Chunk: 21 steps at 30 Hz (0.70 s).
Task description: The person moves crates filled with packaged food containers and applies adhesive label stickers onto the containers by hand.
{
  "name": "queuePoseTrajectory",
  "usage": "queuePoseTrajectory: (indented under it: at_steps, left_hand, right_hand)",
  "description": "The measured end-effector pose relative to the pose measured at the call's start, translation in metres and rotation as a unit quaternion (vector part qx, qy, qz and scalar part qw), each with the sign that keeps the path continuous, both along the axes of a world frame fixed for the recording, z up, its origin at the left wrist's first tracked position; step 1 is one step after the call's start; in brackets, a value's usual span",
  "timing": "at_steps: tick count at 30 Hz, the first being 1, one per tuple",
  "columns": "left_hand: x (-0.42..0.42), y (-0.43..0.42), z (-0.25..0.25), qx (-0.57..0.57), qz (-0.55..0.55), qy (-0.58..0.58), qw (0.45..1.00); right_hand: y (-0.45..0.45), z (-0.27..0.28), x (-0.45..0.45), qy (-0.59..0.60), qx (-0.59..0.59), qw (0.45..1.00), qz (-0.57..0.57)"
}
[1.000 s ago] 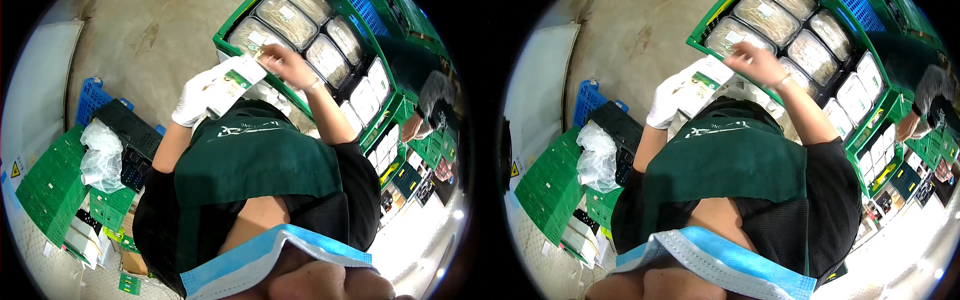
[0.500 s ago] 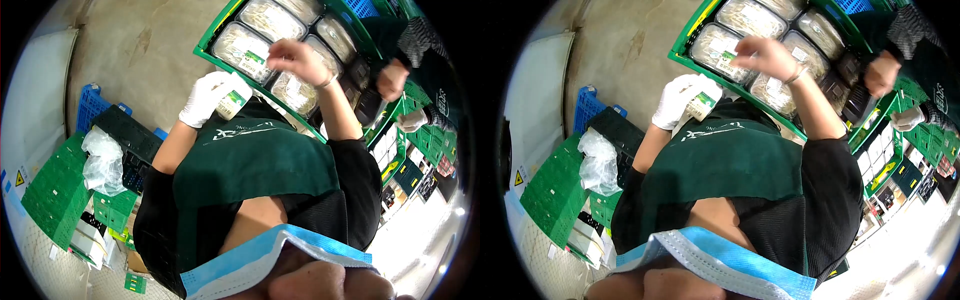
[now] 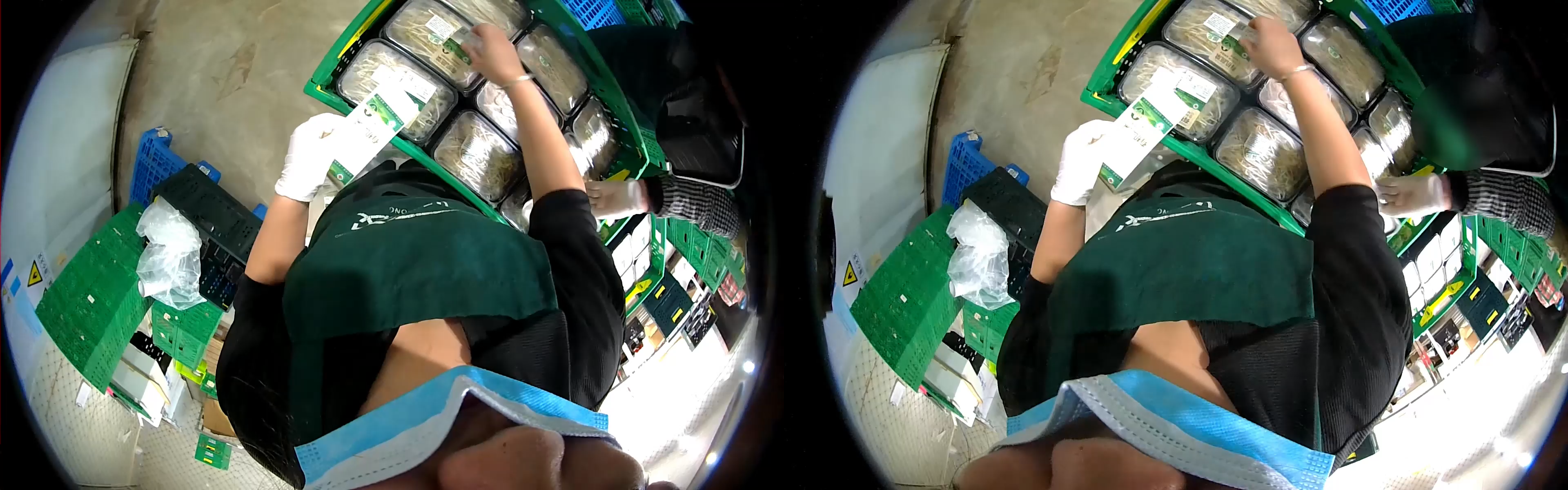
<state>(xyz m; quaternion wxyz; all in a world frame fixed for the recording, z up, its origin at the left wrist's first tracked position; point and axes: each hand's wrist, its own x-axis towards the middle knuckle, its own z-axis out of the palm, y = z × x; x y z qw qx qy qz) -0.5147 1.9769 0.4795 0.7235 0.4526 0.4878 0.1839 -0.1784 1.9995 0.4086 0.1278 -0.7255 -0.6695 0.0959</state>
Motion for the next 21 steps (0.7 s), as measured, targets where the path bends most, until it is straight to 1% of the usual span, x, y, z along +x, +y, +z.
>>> queuePoseTrajectory:
  at_steps: [1, 2, 3, 5, 6, 7, 8, 9, 10, 11, 12, 13, 14, 15, 16, 17, 18, 19, 20, 21]
  left_hand:
    - [-0.001, -0.003, 0.000, 0.010, 0.005, -0.014, 1.000]
    - [0.000, -0.005, 0.001, 0.022, 0.009, -0.029, 0.999]
    - [0.004, -0.007, 0.005, 0.023, 0.009, -0.028, 0.999]
    - [0.015, -0.011, 0.014, -0.028, 0.062, -0.084, 0.994]
    - [0.018, -0.013, 0.009, -0.026, 0.064, -0.085, 0.994]
    - [0.023, -0.012, 0.010, -0.025, 0.062, -0.087, 0.994]
    - [0.028, -0.012, 0.013, -0.009, 0.040, -0.090, 0.995]
    - [0.032, -0.010, 0.015, 0.008, 0.017, -0.094, 0.995]
    - [0.031, -0.006, 0.017, -0.004, -0.021, -0.082, 0.996]
    - [0.035, -0.005, 0.023, -0.003, -0.023, -0.084, 0.996]
    - [0.041, -0.002, 0.030, 0.003, -0.015, -0.099, 0.995]
    - [0.047, -0.001, 0.033, 0.009, -0.007, -0.114, 0.993]
    - [0.056, 0.000, 0.030, 0.114, -0.031, -0.073, 0.990]
    - [0.062, -0.002, 0.028, 0.114, -0.033, -0.073, 0.990]
    - [0.066, -0.005, 0.025, 0.076, -0.004, -0.059, 0.995]
    - [0.068, -0.009, 0.020, 0.037, 0.026, -0.045, 0.998]
    - [0.070, -0.015, 0.017, 0.067, 0.057, -0.073, 0.993]
    - [0.067, -0.013, 0.017, 0.093, -0.033, -0.011, 0.995]
    - [0.064, -0.011, 0.018, 0.143, -0.041, -0.014, 0.989]
    - [0.061, -0.008, 0.019, 0.192, -0.048, -0.016, 0.980]
  right_hand:
    - [-0.002, -0.025, 0.001, -0.086, 0.018, 0.996, -0.003]
    - [-0.006, -0.025, -0.005, -0.124, 0.050, 0.991, -0.021]
    - [-0.009, -0.012, -0.013, -0.123, 0.052, 0.991, -0.021]
    - [-0.021, 0.022, -0.034, -0.154, 0.115, 0.979, -0.070]
    - [-0.032, 0.052, -0.050, 0.085, -0.022, 0.992, -0.091]
    - [-0.044, 0.079, -0.064, 0.316, -0.155, 0.930, -0.104]
    - [-0.056, 0.094, -0.074, 0.398, -0.140, 0.906, -0.019]
    - [-0.065, 0.105, -0.081, 0.473, -0.121, 0.870, 0.068]
    - [-0.067, 0.114, -0.087, 0.432, -0.104, 0.894, 0.064]
    - [-0.069, 0.120, -0.090, 0.391, -0.087, 0.914, 0.059]
    - [-0.069, 0.121, -0.091, 0.353, -0.056, 0.930, 0.085]
    - [-0.071, 0.118, -0.094, 0.372, -0.085, 0.921, 0.076]
    - [-0.072, 0.124, -0.098, 0.386, -0.105, 0.913, 0.074]
    - [-0.072, 0.129, -0.102, 0.401, -0.125, 0.905, 0.073]
    - [-0.074, 0.123, -0.103, 0.358, -0.021, 0.932, 0.057]
    - [-0.069, 0.121, -0.092, 0.323, 0.001, 0.944, 0.068]
    - [-0.058, 0.118, -0.075, 0.246, 0.027, 0.965, 0.088]
    - [-0.044, 0.124, -0.058, 0.216, -0.005, 0.976, 0.009]
    - [-0.023, 0.105, -0.025, 0.157, -0.001, 0.987, -0.018]
    - [0.001, 0.102, 0.002, 0.135, 0.001, 0.990, -0.030]
